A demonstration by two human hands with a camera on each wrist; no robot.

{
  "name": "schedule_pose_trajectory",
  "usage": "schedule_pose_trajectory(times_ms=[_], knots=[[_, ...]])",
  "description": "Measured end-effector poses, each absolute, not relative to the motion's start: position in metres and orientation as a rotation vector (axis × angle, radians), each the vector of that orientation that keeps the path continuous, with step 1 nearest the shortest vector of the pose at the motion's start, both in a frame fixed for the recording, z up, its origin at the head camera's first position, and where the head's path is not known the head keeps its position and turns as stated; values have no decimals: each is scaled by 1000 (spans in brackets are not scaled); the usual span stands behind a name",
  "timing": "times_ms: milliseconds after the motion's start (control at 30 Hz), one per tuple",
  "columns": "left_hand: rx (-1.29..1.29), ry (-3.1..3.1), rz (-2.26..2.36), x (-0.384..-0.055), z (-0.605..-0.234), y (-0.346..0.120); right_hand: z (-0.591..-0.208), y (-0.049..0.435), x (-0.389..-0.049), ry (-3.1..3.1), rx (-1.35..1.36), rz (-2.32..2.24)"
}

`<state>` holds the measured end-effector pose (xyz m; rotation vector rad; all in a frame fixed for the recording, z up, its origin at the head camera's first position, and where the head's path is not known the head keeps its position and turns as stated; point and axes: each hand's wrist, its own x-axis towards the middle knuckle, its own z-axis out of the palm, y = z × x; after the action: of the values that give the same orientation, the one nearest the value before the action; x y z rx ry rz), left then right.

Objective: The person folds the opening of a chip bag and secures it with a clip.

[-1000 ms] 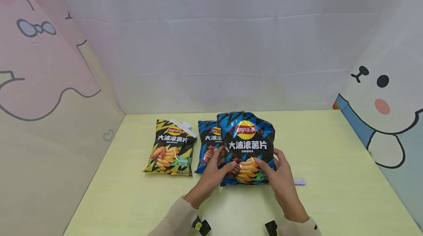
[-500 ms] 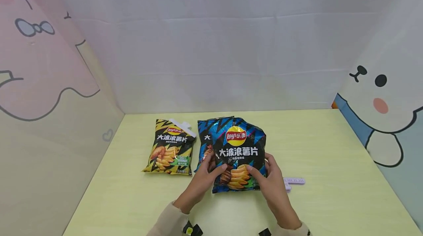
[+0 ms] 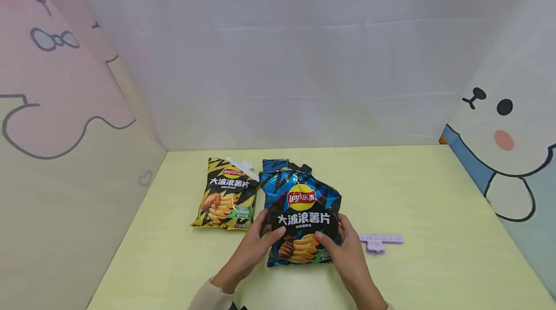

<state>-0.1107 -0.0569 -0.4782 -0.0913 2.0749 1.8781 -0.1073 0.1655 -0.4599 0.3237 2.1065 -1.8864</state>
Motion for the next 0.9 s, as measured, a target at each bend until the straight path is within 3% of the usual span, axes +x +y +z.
schedule_pose_trajectory(times_ms=[900], knots=[[-137,1920,1885,-94,-493,-93,-477,151,-102,2128,268,-1801]])
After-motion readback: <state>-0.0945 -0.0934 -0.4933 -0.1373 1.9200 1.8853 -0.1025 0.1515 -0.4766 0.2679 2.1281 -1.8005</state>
